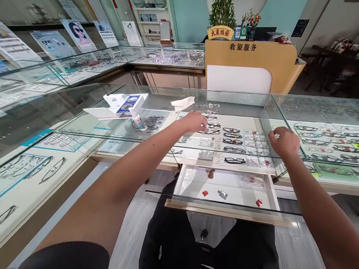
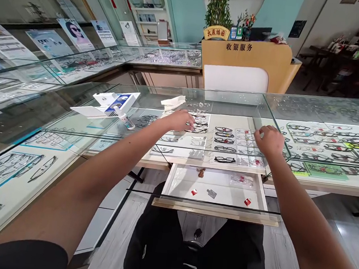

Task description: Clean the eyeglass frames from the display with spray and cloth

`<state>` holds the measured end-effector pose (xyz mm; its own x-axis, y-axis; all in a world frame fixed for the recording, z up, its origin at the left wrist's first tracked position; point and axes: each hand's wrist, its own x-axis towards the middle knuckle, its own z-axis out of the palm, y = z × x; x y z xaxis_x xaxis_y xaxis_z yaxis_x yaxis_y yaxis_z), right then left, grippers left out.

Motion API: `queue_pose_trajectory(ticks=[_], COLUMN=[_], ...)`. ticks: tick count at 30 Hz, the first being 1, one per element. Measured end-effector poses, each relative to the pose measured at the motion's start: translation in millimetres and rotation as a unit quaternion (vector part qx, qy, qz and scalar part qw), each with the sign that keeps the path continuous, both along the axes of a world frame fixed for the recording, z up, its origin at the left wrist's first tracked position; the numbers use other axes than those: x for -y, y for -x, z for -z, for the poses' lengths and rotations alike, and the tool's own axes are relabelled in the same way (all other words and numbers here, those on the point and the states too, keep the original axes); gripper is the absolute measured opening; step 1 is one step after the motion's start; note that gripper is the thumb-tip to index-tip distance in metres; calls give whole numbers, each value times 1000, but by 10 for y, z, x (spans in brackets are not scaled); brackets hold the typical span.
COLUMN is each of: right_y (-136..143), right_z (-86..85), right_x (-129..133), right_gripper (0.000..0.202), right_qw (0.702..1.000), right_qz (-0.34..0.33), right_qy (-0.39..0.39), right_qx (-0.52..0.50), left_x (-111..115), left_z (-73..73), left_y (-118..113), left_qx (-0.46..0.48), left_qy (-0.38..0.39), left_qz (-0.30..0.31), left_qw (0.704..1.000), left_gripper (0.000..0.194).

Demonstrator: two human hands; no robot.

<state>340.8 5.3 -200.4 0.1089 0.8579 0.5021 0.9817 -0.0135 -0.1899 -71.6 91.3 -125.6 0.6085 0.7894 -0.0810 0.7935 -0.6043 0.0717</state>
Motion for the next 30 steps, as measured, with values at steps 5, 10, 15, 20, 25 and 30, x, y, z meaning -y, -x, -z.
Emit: queue_pose_trajectory(ticks=[5, 10, 15, 20, 25, 30], right_y=[-17, -17, -46, -70, -80, -80], right_z=[-14, -32, -13, 3, 17, -1], right_x=[13, 0, -30, -66, -98, -115], right_gripper=[38, 36, 33, 28, 23, 24], right_qw=[1000, 999, 999, 997, 996, 996], right_qz=[2, 14, 18, 15, 18, 17], right_qy=[14, 33, 45, 63, 67, 77], right_qx=[-1, -18, -25, -37, -50, -40], left_x=[-21, 160, 794, 1528, 1615, 1080], left_z=[-63, -218, -461, -212, 488, 916], left_y=[-73, -56, 48, 35, -50, -93], left_qx=[-24, -26, 57, 35, -14, -56], left_qy=[10, 1, 55, 222, 265, 191], left_qz=[-6, -7, 54, 118, 115, 39], left_qw=[1000, 1000, 995, 967, 957, 979], left_gripper=[15, 17, 26, 22, 20, 15])
